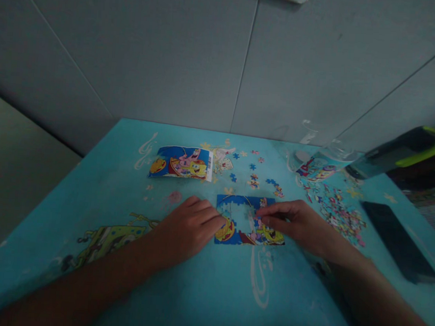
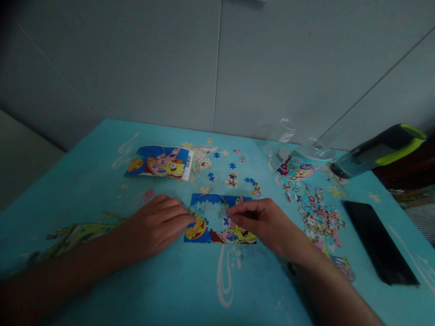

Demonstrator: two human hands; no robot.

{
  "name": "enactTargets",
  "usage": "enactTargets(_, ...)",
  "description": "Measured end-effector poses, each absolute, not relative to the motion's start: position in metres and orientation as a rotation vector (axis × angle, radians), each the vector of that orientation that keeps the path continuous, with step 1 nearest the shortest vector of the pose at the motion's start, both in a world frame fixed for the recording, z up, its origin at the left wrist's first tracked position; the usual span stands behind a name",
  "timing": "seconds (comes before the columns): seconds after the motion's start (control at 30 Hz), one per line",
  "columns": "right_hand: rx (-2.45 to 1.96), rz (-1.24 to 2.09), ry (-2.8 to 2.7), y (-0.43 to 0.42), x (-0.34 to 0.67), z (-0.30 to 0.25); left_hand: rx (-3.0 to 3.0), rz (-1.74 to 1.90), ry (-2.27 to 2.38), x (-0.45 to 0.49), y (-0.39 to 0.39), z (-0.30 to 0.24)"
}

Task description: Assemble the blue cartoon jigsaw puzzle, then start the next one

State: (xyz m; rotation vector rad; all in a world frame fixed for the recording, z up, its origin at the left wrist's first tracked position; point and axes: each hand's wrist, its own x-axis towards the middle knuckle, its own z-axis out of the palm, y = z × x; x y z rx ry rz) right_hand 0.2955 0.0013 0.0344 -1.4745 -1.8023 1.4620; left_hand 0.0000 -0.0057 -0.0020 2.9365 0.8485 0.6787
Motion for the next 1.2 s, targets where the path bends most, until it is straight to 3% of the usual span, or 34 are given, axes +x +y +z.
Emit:
enactTargets(0.57,-1.566,1.112,-1.962,0.008,0.303,0.032,2.919,0.665,0.848,0.000,-0.006,-0.003)
enactTargets(0.93,-1.756,0.433,-1.834,0.041,0.345,0.019,2.936,0.723,0.818,0.001,-0.007,0.000)
enactTargets(1.2,-1.756,0.453,-1.794,0.045,0.343,0.010,2.940,0.788,0.806,0.003,-0.007,0.002)
